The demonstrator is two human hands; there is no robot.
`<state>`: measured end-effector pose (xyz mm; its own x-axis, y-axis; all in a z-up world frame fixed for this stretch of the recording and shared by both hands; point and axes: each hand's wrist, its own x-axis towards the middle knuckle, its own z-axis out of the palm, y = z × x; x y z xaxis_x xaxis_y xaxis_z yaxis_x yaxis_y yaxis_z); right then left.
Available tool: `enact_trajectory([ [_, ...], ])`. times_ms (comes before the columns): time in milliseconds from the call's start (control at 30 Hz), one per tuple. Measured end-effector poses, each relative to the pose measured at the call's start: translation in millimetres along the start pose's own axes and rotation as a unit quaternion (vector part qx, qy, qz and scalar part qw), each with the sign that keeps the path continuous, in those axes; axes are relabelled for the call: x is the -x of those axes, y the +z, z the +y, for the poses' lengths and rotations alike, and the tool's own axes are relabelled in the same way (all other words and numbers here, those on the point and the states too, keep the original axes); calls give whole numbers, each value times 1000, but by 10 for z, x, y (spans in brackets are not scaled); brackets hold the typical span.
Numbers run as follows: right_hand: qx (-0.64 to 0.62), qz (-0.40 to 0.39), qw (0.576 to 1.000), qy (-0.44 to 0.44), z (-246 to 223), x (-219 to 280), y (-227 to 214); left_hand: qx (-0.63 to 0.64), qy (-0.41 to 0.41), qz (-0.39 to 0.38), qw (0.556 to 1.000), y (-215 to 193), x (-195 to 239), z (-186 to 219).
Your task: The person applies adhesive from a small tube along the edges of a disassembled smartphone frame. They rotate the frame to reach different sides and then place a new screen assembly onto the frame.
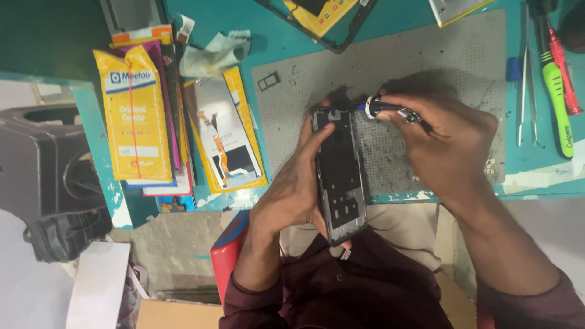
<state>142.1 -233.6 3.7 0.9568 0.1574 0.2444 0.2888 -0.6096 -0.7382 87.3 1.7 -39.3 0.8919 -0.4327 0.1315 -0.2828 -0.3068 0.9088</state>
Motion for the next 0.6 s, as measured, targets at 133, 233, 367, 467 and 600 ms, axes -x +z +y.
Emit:
enact_trajectory([
  [133, -31, 7, 999, -15, 15, -17, 1, -36, -5, -5, 999, 16, -23, -26],
  [233, -53, 10, 998, -14, 15, -3, -4, -38, 27, -3, 999, 26, -43, -32],
  [367, -65, 23, 997, -32, 26, -14, 15, -19, 45, -3, 999, -1, -69, 0],
  [467, -51, 27, 998, -28, 56, -9, 30, -40, 29, -3, 999, 3, -85, 5],
  [600, -38, 22, 999, -30, 132, 6, 56, -39, 48, 7, 998, 9, -58, -26],
])
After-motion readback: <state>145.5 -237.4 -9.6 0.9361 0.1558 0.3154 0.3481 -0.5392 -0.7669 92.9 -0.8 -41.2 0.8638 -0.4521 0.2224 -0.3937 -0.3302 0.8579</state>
